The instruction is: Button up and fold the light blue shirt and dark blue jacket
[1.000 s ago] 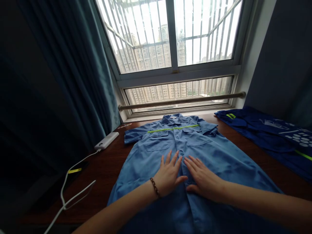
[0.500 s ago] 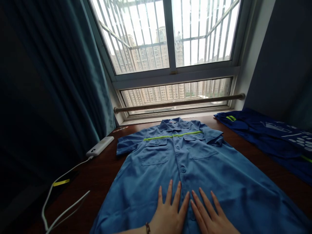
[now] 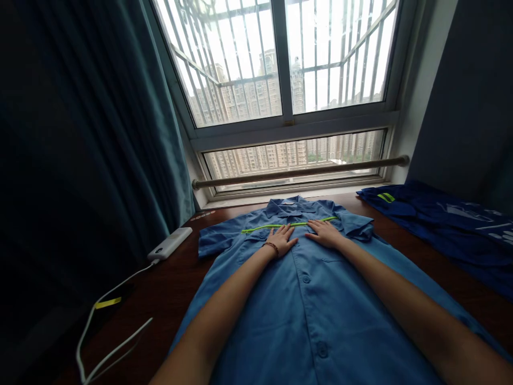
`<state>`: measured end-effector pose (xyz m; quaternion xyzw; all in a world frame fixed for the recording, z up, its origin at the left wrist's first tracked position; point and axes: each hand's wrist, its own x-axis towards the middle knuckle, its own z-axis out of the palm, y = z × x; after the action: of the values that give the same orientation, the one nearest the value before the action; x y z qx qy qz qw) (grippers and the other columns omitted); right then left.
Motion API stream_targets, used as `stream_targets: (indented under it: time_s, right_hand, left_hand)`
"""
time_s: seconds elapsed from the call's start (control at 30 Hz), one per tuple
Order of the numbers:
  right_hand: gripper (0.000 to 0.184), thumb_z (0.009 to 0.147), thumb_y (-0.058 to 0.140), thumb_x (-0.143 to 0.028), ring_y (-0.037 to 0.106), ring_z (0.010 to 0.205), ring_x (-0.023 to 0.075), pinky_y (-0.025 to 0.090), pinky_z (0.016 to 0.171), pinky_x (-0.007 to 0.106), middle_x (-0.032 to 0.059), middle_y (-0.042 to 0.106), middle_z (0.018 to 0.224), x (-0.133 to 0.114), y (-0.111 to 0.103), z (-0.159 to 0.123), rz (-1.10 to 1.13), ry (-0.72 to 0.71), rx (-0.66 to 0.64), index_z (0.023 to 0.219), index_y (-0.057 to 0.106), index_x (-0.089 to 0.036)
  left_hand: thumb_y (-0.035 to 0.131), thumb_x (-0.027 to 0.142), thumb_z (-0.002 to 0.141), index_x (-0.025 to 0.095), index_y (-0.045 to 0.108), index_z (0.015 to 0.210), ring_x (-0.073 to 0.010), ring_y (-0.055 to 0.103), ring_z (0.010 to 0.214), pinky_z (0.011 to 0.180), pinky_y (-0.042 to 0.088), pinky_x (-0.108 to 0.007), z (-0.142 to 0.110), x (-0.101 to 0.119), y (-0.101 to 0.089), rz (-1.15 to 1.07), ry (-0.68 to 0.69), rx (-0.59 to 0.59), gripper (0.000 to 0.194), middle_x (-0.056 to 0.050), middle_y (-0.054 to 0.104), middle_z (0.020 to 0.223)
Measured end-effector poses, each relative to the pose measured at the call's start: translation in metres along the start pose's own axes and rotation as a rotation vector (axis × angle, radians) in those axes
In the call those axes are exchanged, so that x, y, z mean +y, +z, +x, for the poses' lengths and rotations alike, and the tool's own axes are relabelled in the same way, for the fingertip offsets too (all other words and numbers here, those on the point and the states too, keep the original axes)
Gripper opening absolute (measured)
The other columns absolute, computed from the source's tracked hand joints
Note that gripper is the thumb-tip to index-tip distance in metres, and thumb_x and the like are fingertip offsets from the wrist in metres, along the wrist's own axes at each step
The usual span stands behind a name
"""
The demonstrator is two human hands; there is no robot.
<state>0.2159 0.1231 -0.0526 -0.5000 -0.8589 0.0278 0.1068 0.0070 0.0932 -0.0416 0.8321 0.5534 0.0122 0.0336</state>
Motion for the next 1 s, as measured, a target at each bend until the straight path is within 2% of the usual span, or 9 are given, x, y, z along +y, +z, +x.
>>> stream_targets:
  time_s: [0.23, 0.3, 0.4, 0.5, 0.6, 0.7, 0.77, 0.9, 1.0]
  right_hand:
    - [0.052, 0.084, 0.030, -0.053, 0.045, 0.109, 0.0215, 0.031, 0.094, 0.032, 0.0098, 0.054, 0.115, 0.028, -0.008, 0.000, 0.038, -0.028, 0.156, 0.114, 0.052, -0.017]
    - [0.046, 0.084, 0.033, -0.049, 0.044, 0.109, 0.0255, 0.025, 0.097, 0.040, 0.0127, 0.057, 0.108, 0.040, -0.013, -0.006, -0.058, 0.152, 0.271, 0.105, 0.057, -0.015]
    - [0.039, 0.079, 0.045, -0.039, 0.031, 0.117, 0.0360, 0.014, 0.095, 0.055, 0.0180, 0.049, 0.117, 0.065, -0.018, -0.017, -0.212, 0.594, 0.486, 0.106, 0.053, -0.011]
    - [0.060, 0.069, 0.058, -0.031, 0.036, 0.112, 0.0415, 0.027, 0.085, 0.057, 0.0253, 0.035, 0.126, 0.097, -0.026, -0.026, -0.130, 0.959, 0.508, 0.122, 0.039, -0.010]
    - [0.063, 0.064, 0.060, -0.027, 0.050, 0.097, 0.0382, 0.038, 0.075, 0.050, 0.0277, 0.047, 0.109, 0.131, -0.038, -0.035, 0.078, 1.153, 0.423, 0.120, 0.041, -0.004]
    - [0.046, 0.058, 0.064, -0.024, 0.053, 0.092, 0.0391, 0.040, 0.072, 0.050, 0.0274, 0.055, 0.092, 0.160, -0.050, -0.044, 0.184, 1.221, 0.360, 0.098, 0.058, -0.001]
    - [0.038, 0.054, 0.066, -0.020, 0.054, 0.090, 0.0392, 0.041, 0.070, 0.048, 0.0287, 0.056, 0.090, 0.175, -0.053, -0.051, 0.267, 1.224, 0.411, 0.087, 0.062, 0.000]
    - [0.036, 0.062, 0.057, -0.018, 0.057, 0.088, 0.0286, 0.045, 0.070, 0.038, 0.0194, 0.060, 0.093, 0.185, -0.059, -0.054, 0.358, 1.135, 0.611, 0.095, 0.061, -0.005]
    - [0.033, 0.074, 0.044, -0.020, 0.057, 0.086, 0.0215, 0.043, 0.076, 0.033, 0.0146, 0.061, 0.094, 0.160, -0.072, -0.044, 0.326, 0.941, 0.889, 0.102, 0.056, -0.006]
  left_hand:
    - [0.013, 0.061, 0.082, 0.031, 0.022, 0.134, -0.0221, 0.014, 0.131, 0.103, 0.010, -0.049, -0.003, -0.010, 0.006, 0.005, -0.008, 0.043, 0.061, -0.001, 0.016, 0.144]
    - [0.012, 0.061, 0.082, 0.030, 0.022, 0.134, -0.0221, 0.013, 0.131, 0.103, 0.011, -0.049, -0.008, -0.010, 0.008, -0.003, -0.003, 0.065, 0.061, -0.002, 0.017, 0.144]
    - [0.013, 0.061, 0.082, 0.030, 0.024, 0.133, -0.0231, 0.013, 0.131, 0.102, 0.013, -0.050, -0.013, -0.010, 0.011, -0.023, -0.003, 0.088, 0.061, -0.003, 0.017, 0.143]
    - [0.014, 0.061, 0.081, 0.031, 0.026, 0.132, -0.0238, 0.015, 0.130, 0.101, 0.015, -0.051, -0.016, -0.009, 0.011, -0.045, -0.012, 0.098, 0.060, -0.003, 0.019, 0.143]
    - [0.016, 0.059, 0.082, 0.031, 0.028, 0.131, -0.0230, 0.017, 0.130, 0.101, 0.016, -0.050, -0.016, -0.007, 0.010, -0.049, -0.019, 0.107, 0.058, -0.003, 0.022, 0.142]
    - [0.019, 0.057, 0.083, 0.030, 0.030, 0.131, -0.0224, 0.018, 0.130, 0.102, 0.016, -0.048, -0.016, -0.006, 0.008, -0.044, -0.031, 0.103, 0.056, -0.004, 0.024, 0.141]
    - [0.020, 0.056, 0.083, 0.030, 0.031, 0.130, -0.0225, 0.018, 0.130, 0.102, 0.016, -0.048, -0.016, -0.005, 0.008, -0.041, -0.035, 0.102, 0.055, -0.003, 0.024, 0.141]
    - [0.020, 0.056, 0.084, 0.030, 0.032, 0.130, -0.0229, 0.019, 0.129, 0.102, 0.016, -0.047, -0.016, -0.005, 0.009, -0.030, -0.035, 0.112, 0.054, -0.003, 0.025, 0.141]
    - [0.020, 0.056, 0.084, 0.030, 0.033, 0.130, -0.0227, 0.020, 0.129, 0.102, 0.016, -0.047, -0.015, -0.005, 0.010, -0.033, -0.029, 0.122, 0.054, -0.004, 0.026, 0.140]
